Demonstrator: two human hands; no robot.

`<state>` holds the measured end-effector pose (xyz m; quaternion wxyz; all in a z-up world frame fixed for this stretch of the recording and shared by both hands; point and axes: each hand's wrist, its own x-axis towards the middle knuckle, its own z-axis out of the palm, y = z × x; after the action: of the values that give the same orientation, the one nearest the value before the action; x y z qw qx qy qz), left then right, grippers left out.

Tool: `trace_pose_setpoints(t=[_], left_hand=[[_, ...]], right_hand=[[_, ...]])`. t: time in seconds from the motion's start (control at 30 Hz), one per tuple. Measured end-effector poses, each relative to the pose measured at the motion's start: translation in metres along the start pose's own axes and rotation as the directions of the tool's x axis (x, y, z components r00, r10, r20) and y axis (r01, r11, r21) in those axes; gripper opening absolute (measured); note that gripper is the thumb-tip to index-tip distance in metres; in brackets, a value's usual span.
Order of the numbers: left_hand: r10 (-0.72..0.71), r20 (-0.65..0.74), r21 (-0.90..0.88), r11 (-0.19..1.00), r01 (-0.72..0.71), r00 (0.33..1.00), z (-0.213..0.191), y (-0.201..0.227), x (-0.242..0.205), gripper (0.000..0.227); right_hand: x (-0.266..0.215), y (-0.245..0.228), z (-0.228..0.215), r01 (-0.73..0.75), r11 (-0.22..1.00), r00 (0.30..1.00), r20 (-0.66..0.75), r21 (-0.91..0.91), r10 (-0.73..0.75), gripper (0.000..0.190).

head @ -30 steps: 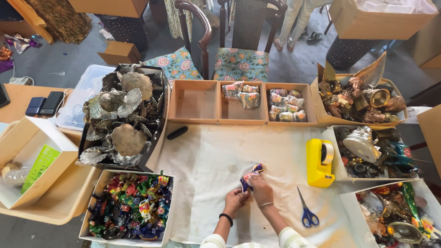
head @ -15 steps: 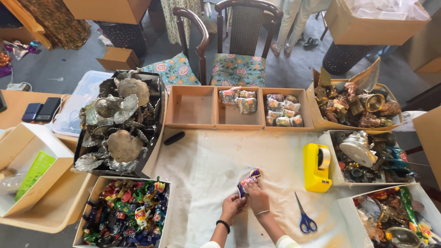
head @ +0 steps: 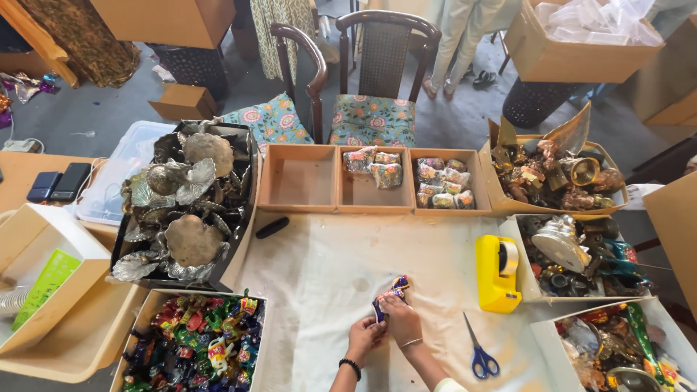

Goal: The person wraps a small toy elephant in a piece of white cloth and applies tape from a dispenser to secure the fabric. They adjust the cloth by hand to completely cover the toy.

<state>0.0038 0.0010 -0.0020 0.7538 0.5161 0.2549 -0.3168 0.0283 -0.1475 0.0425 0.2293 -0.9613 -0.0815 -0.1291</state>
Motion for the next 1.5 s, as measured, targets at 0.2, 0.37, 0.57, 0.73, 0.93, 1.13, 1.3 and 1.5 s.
trace_pose_setpoints(t=[0.2,0.37,0.57,0.73,0.93,1.13,1.3,1.5], left_hand=[[0.013,-0.001,0.004,1.0,-0.013,1.0,-0.001,0.004,-0.007,0.022],[-0.013,-0.012,-0.01,1.0,0.013,1.0,0.001,0.006,-0.012,0.022],[-0.015,-0.021,0.032,0.999,0.016,1.0,0.003,0.012,-0.017,0.022],[-0.017,-0.027,0.016,1.0,0.018,0.999,0.003,0.012,-0.014,0.023],[0.023,-0.018,0.037,0.999,-0.022,1.0,-0.001,0.004,-0.013,0.027],[0.005,-0.019,0.035,0.999,-0.005,1.0,0.003,0.012,-0.021,0.026],[-0.001,-0.044,0.044,0.999,0.003,0.999,0.005,0.012,-0.019,0.025],[0.013,-0.021,0.023,1.0,-0.013,1.0,-0.007,-0.006,0.0,0.024]], right_hand=[[0.013,0.006,-0.01,-0.154,0.988,0.987,0.053,-0.01,0.154,0.03],[-0.007,0.002,-0.002,-0.264,0.964,0.956,0.121,-0.045,0.267,0.031],[-0.001,0.01,0.002,-0.044,0.998,0.998,0.049,0.047,0.041,0.034],[0.0,0.005,-0.003,-0.224,0.974,0.974,0.02,-0.027,0.225,0.032],[0.006,0.022,-0.002,-0.048,0.989,0.988,0.136,-0.14,0.068,0.026],[0.004,0.0,-0.015,-0.048,0.998,0.997,0.057,-0.041,0.05,0.023],[0.012,0.01,-0.019,0.202,0.977,0.979,-0.001,0.074,-0.203,0.025],[0.012,-0.001,-0.019,-0.209,0.978,0.978,-0.009,0.021,0.21,0.022]])
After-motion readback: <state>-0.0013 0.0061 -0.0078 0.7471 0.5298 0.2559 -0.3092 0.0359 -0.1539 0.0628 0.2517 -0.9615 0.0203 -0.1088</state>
